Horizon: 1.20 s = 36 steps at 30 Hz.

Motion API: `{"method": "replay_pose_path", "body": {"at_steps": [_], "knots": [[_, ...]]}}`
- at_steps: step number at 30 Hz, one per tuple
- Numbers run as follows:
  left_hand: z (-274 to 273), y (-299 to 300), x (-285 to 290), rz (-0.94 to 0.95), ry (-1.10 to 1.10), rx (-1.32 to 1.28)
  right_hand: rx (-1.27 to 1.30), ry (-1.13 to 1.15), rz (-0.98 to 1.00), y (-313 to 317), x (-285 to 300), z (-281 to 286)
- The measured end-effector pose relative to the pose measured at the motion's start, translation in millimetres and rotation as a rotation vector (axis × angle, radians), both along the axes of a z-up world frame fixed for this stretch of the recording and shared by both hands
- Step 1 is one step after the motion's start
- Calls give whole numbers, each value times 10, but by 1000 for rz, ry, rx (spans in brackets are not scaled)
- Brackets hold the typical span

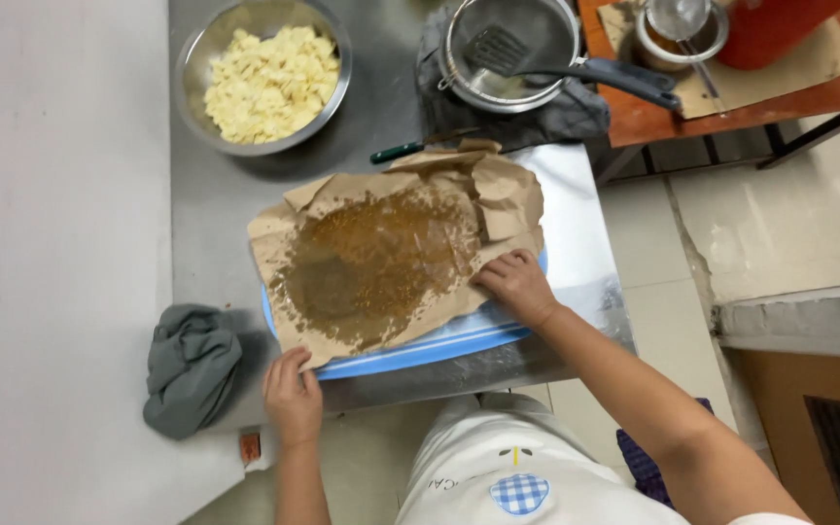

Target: Stirring food in a wok and transferring fried food from a tray into paper packaging.

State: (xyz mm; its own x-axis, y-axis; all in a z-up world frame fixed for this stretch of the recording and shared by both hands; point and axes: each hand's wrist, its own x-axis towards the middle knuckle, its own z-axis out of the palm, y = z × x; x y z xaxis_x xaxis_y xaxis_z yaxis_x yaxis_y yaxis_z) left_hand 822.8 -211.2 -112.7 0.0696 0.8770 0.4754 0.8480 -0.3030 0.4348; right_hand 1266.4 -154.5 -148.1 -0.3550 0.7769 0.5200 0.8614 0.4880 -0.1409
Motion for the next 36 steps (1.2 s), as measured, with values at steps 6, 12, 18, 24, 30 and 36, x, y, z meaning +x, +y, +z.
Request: {"method": "replay_pose_path", "body": {"at_steps": [6, 12, 18, 24, 30, 36], "knots": [[-58, -200, -403, -5, 190, -88, -136, 22, 144, -316, -8, 103], [231, 52, -176, -26, 249, 14, -400, 141, 160, -738, 64, 653], [1063, 464, 1779, -225, -364, -191, -339, 398, -60, -1261, 611, 587], [635, 1057, 4144, -384, -1079, -667, -220, 560, -309, -1880, 1791, 394], [-185, 2221, 5711, -119, -1732, -928, -204, 645, -566, -2824, 3446, 289], [166, 2566, 6085, -77, -2035, -873, -255, 811, -903, -3855, 4527, 72]]}}
